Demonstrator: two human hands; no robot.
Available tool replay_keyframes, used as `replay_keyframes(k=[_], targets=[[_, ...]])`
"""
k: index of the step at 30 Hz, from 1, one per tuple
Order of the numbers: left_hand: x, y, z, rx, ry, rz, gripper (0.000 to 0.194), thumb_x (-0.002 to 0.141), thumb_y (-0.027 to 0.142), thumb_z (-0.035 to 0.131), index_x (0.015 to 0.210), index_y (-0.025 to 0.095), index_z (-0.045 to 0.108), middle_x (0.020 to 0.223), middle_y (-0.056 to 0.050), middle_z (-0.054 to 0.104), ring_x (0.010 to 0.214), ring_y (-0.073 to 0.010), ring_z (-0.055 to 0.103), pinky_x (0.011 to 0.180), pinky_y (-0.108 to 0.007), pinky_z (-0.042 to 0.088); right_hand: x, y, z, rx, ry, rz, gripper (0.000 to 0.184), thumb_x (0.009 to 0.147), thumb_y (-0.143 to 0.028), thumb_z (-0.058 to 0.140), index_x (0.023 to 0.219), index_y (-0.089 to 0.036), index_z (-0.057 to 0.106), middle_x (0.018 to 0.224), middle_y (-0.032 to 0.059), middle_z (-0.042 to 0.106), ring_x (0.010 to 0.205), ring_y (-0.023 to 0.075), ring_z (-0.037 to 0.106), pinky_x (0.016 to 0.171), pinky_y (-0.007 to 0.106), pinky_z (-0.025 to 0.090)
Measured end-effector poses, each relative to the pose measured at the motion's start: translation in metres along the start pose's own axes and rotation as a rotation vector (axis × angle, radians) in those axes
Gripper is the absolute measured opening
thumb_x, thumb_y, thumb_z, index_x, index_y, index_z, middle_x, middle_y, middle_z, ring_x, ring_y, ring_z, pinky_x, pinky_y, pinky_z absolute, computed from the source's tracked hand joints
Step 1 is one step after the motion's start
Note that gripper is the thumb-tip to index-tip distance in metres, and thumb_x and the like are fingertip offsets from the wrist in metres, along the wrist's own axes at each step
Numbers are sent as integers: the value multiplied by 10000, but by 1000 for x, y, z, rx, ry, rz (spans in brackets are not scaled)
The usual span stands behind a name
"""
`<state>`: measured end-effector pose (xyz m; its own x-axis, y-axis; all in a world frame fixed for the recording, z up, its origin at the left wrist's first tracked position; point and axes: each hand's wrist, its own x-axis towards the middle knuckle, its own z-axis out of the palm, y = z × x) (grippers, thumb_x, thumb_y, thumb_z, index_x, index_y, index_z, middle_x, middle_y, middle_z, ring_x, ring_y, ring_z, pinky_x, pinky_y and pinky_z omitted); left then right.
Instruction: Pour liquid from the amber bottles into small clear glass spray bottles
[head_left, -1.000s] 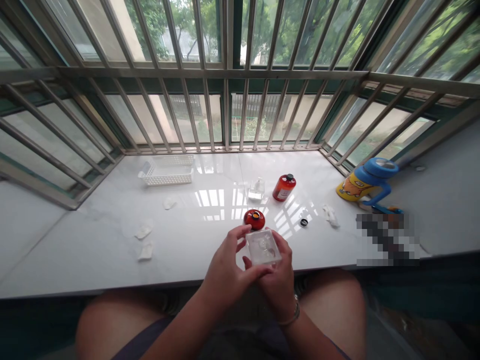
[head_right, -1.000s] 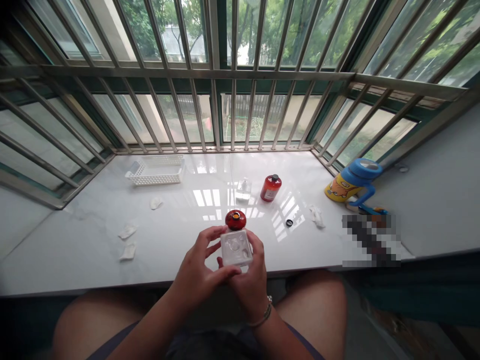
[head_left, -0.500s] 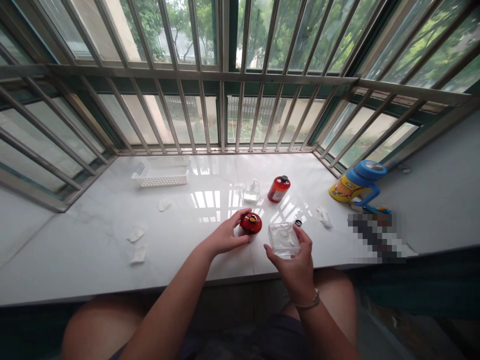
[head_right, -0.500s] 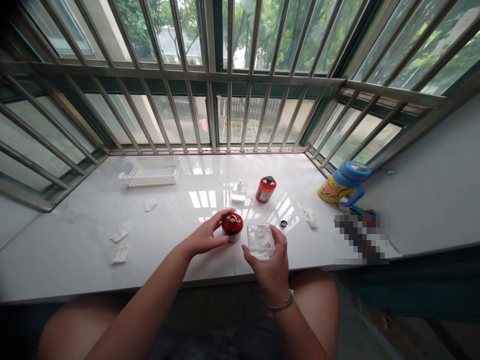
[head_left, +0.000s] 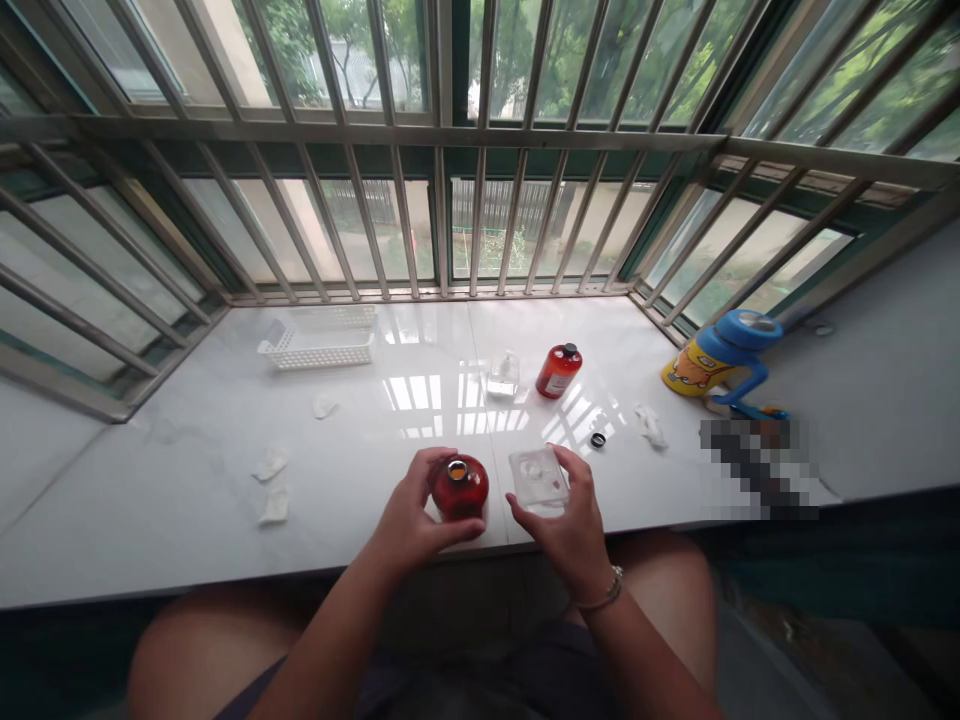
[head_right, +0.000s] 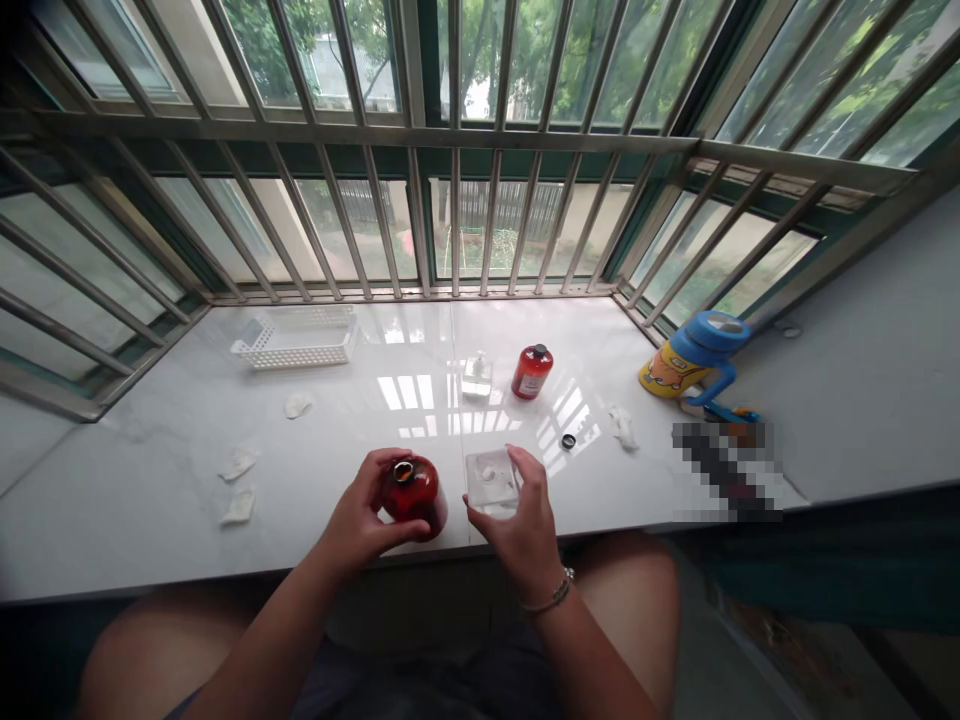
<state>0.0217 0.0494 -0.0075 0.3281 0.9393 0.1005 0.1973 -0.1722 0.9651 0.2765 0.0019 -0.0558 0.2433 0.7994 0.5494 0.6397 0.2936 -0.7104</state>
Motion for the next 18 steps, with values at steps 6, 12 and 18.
replay_keyframes(k=[6,12,18], targets=[[-19,14,-8,340,90,175,816,706,414,1024,1397,334,597,1346,-67,702,1214,-307,725,1044,-455,630,5,-9,8,18,-70,-147,918,849,-243,872,1624,-277,380,1520,170,547,1437,368,566,1164,631,551],[-19,10,-8,525,118,262,834,747,372,1003,1464,347,578,1366,-80,717,1258,-338,700,1097,-511,603,11,-18,7,19,-178,-307,923,854,-117,816,1641,-275,359,1555,187,528,1471,368,545,1190,633,532],[-22,4,-4,561,118,258,887,711,382,1022,1487,367,592,1368,-85,724,1234,-368,706,1067,-545,611,15,-22,5,-26,-231,-383,901,884,-95,775,1656,-261,342,1554,196,538,1477,369,545,1178,625,545]])
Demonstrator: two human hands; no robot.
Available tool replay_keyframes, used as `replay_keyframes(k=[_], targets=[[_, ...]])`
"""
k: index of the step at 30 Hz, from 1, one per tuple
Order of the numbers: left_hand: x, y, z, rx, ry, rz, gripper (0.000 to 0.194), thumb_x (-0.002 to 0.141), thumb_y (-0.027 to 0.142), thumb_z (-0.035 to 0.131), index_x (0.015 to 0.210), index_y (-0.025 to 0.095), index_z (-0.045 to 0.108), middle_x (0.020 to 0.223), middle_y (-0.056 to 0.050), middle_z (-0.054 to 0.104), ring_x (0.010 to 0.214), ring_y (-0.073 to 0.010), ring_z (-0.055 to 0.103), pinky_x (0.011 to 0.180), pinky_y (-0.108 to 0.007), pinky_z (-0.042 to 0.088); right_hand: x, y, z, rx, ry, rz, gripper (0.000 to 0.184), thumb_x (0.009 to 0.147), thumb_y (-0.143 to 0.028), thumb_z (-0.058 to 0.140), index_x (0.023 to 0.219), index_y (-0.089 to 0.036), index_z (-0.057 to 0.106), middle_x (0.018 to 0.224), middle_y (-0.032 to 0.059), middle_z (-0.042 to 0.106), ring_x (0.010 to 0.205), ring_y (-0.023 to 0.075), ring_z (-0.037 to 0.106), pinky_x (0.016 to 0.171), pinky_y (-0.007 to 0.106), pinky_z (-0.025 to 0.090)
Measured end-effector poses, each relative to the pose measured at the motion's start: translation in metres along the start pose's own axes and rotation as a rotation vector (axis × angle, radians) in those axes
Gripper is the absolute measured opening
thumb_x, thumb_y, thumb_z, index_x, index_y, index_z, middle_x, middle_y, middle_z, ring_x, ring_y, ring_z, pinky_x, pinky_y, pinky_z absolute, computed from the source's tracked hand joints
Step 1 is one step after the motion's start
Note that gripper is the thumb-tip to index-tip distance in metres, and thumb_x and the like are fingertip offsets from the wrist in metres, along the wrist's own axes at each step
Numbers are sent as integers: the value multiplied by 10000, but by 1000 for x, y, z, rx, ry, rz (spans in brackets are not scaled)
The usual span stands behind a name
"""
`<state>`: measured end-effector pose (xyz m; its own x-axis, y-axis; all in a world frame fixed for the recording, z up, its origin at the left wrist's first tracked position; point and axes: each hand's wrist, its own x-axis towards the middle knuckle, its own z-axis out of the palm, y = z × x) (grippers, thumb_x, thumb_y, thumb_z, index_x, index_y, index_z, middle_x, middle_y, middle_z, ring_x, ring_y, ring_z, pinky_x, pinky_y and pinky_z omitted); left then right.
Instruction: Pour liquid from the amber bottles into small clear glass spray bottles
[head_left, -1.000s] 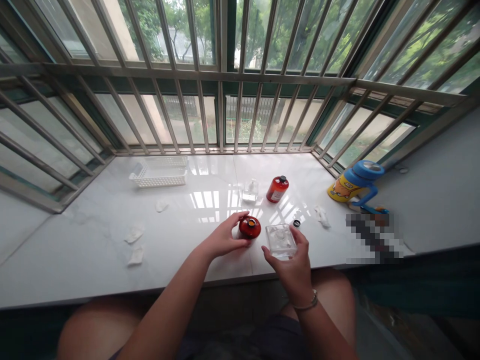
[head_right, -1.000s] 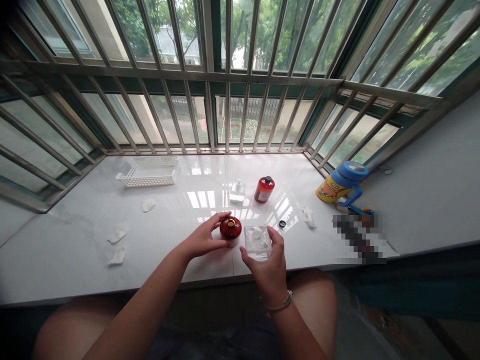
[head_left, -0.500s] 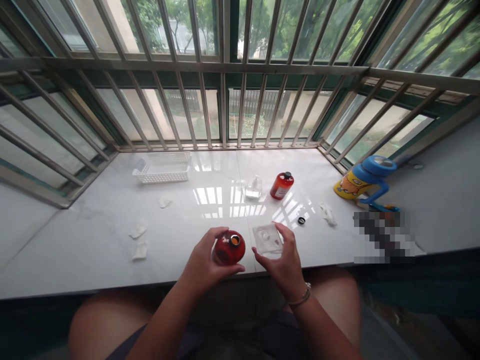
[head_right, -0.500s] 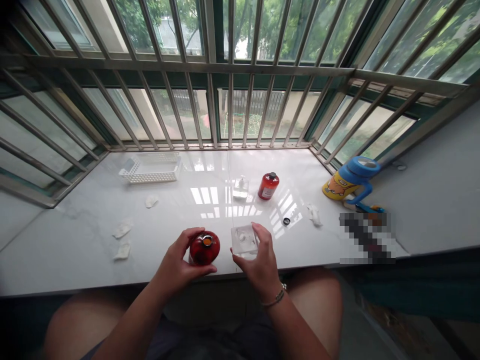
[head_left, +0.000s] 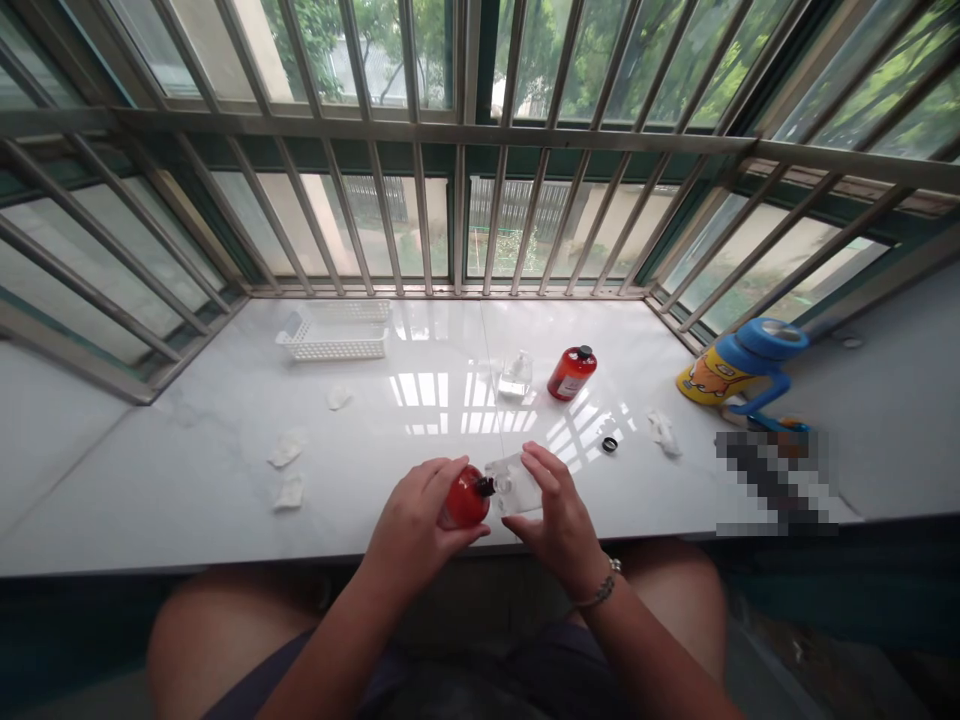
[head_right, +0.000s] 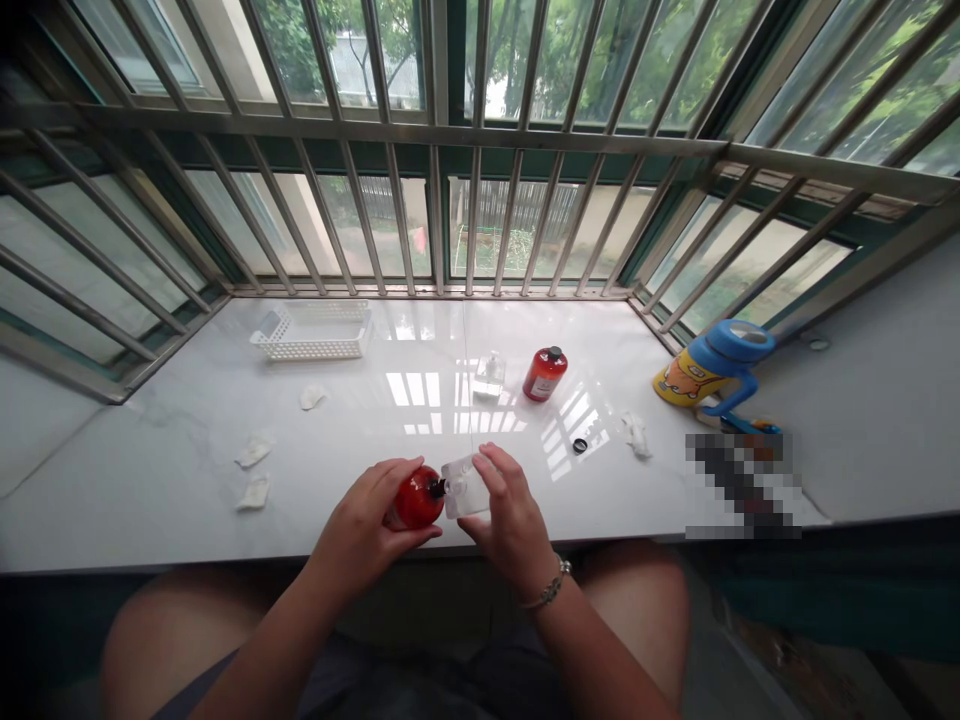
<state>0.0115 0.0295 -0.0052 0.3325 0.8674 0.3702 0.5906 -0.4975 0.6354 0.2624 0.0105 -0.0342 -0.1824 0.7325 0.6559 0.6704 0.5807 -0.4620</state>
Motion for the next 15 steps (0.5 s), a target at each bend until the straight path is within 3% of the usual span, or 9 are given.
replay_keyframes(k=[15], targets=[[-2,-1,7,-120,-41,-55,824,777,386,984,1471,349,540,1392,-78,693,1273,-329,680,1098,-511,585,9,7,-12,-81,-100,-83,895,926,-55,684,1697,-287,294,1590,186,495,1542,368,471,1206,633,524]])
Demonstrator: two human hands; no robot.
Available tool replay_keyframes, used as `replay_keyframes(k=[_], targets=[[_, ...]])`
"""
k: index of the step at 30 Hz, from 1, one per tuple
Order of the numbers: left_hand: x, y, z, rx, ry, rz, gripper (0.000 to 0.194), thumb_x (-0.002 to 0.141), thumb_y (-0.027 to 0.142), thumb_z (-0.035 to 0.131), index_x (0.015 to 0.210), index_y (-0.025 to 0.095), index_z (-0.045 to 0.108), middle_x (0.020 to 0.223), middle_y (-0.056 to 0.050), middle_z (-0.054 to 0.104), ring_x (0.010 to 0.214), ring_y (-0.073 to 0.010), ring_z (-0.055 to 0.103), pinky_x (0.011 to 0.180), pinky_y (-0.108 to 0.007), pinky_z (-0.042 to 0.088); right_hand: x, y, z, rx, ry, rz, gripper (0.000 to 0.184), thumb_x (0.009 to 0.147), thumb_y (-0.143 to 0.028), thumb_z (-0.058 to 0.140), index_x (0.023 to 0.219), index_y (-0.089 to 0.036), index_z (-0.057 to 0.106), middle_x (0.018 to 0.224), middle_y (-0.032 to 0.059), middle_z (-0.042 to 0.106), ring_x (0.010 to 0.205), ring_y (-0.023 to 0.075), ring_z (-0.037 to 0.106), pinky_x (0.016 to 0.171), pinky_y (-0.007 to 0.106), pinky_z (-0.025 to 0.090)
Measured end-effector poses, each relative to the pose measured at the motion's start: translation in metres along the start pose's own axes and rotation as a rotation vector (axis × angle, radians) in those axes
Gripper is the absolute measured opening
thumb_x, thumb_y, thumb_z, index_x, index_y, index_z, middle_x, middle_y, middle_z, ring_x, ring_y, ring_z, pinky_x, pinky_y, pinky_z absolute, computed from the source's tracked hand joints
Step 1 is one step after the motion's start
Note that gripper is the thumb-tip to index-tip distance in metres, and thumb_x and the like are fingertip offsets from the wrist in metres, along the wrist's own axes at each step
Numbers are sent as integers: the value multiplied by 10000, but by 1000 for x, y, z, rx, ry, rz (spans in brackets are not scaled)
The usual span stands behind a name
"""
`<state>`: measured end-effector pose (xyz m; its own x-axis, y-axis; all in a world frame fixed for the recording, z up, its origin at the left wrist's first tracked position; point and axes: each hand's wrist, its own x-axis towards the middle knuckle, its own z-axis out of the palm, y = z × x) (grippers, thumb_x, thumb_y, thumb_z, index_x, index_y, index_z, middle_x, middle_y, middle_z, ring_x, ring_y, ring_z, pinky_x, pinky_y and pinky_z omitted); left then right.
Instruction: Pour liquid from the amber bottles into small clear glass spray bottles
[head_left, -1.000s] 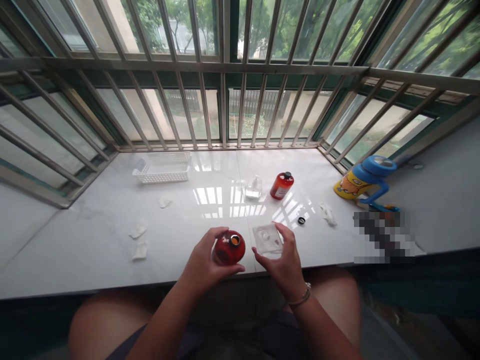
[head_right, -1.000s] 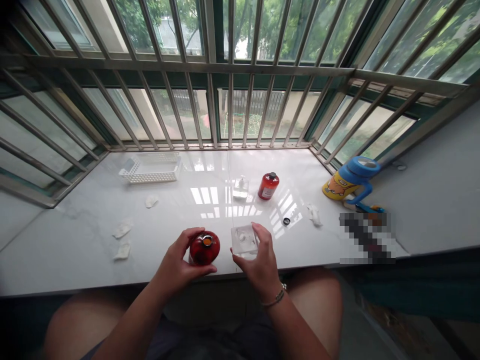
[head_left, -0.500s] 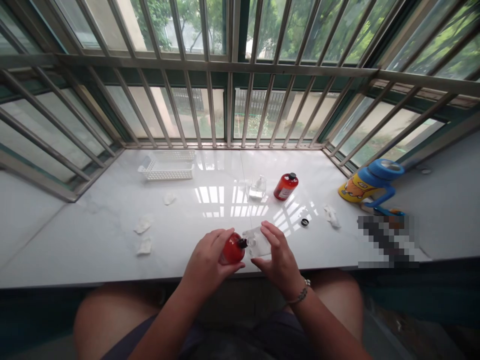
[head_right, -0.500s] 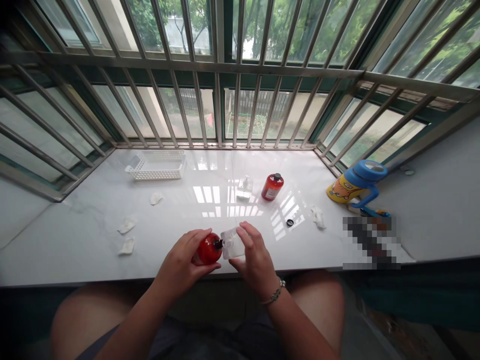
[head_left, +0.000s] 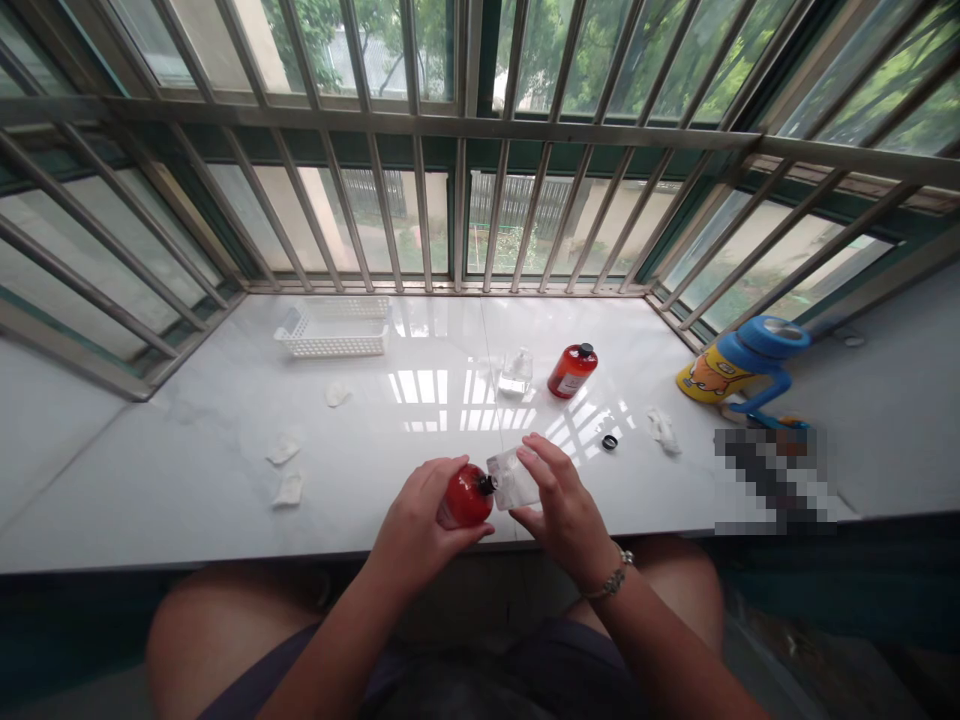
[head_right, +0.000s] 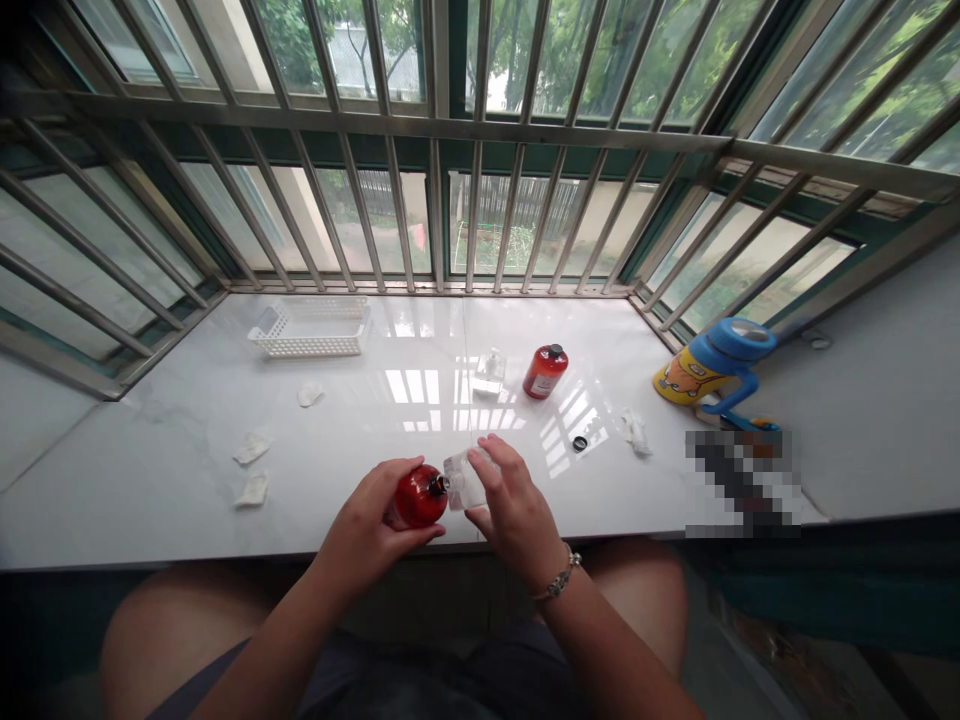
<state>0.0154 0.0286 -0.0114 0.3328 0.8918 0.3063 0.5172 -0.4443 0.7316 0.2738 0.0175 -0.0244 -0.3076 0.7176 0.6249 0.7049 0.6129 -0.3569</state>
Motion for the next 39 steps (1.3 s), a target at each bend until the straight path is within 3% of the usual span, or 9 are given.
replay_keyframes(k=[19,39], targets=[[-5,-6,7,-185,27,-118,799,738,419,1006,1416,327,593,1386,-75,692,1272,-322,693,1110,-513,586,18,-6,-14,-90,-94,-70,919,926,-49,686,1718,-284,282,1556,195,532,1512,387,499,1156,623,571],[-6,-11,17,-260,47,-133,814,727,413,1011,1418,321,592,1376,-67,698,1262,-305,695,1108,-489,578,24,-5,-22,-140,-162,-109,935,917,-14,663,1724,-279,274,1557,198,539,1520,401,486,1162,638,562]])
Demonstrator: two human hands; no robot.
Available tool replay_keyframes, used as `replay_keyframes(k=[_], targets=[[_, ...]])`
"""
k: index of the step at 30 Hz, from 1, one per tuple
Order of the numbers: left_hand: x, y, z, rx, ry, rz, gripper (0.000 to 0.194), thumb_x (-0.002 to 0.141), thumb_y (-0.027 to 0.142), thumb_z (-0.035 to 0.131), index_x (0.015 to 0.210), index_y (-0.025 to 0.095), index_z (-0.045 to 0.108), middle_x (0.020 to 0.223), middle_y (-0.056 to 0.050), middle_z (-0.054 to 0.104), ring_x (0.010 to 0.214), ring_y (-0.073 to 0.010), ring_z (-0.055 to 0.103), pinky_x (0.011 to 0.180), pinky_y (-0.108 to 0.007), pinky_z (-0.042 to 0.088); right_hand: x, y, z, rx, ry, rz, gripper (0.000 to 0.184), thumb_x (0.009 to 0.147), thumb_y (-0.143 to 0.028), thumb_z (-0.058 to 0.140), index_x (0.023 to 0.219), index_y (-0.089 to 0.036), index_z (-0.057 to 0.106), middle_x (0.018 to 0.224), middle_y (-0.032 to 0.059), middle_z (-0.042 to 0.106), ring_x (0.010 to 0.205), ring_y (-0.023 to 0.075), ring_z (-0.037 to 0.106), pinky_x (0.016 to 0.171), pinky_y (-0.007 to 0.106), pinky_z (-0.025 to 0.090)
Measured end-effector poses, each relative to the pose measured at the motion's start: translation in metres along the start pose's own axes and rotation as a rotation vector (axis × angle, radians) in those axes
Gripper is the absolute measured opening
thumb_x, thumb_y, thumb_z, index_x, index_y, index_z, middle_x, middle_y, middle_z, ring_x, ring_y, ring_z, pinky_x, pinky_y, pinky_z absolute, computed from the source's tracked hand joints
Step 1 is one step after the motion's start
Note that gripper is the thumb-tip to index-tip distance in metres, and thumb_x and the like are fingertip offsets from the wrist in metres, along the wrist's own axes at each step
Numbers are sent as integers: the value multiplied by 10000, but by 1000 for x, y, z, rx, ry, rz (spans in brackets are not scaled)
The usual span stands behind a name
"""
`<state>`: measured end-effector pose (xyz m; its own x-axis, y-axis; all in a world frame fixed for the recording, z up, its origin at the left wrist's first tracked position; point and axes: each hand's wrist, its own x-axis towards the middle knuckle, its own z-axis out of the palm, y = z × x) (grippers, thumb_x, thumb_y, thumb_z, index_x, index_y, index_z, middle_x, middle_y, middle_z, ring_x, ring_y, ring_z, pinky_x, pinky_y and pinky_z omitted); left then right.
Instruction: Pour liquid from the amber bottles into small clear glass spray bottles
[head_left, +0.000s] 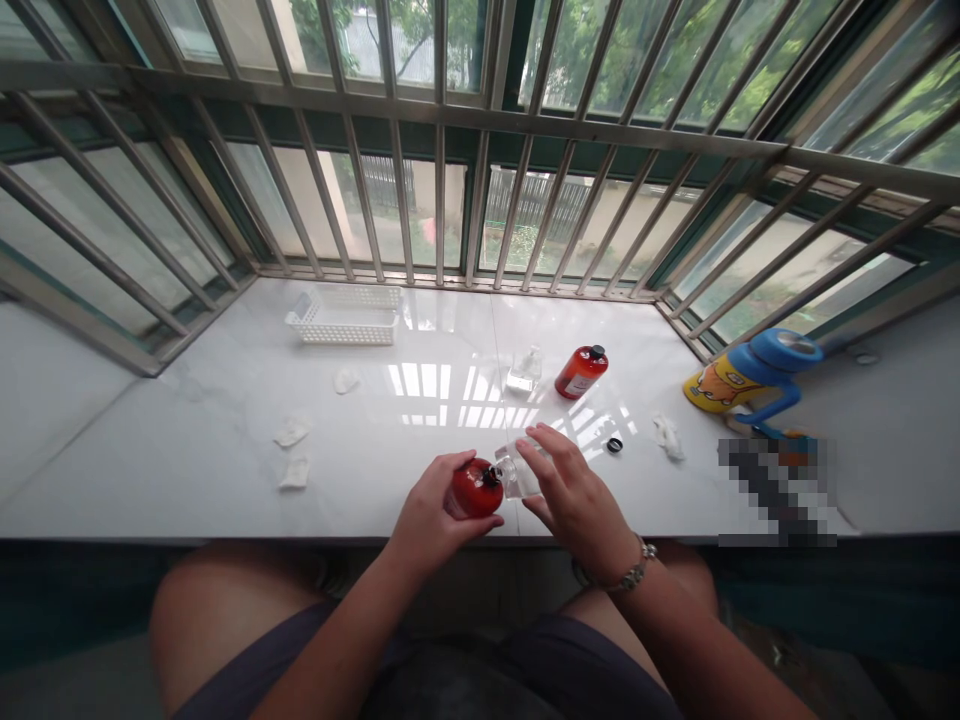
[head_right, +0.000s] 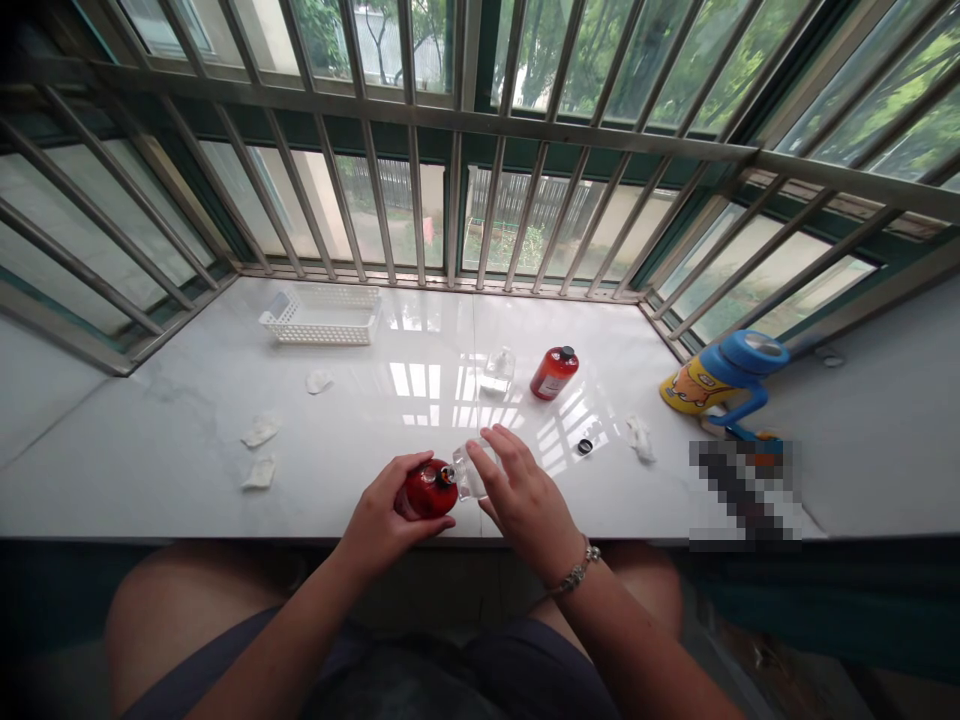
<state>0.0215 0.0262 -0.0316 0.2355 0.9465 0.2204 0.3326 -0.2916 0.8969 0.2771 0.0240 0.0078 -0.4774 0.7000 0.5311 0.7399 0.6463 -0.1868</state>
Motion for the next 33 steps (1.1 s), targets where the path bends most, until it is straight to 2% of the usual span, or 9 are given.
replay_keyframes(k=[12,18,33], targets=[[-2,-5,6,-40,20,-10,831,719,402,1018,1425,311,590,1367,-68,700,1252,-300,697,1111,-484,571,3,0,-4,-37,-30,-25,957,890,15,680,1717,-255,282,1545,208,539,1513,407,485,1162,634,563],[-3,-7,7,-47,29,-4,833,725,388,1016,1435,308,587,1375,-71,694,1254,-299,696,1116,-484,571,5,0,-5,-67,-53,-48,913,861,30,713,1671,-177,348,1544,239,525,1507,427,476,1150,637,569],[-4,-9,8,-60,36,10,829,728,375,1015,1436,310,588,1378,-78,685,1265,-305,693,1121,-487,570,8,-1,-8,-91,-73,-69,840,871,36,672,1638,-156,388,1528,245,533,1505,426,479,1148,633,572]])
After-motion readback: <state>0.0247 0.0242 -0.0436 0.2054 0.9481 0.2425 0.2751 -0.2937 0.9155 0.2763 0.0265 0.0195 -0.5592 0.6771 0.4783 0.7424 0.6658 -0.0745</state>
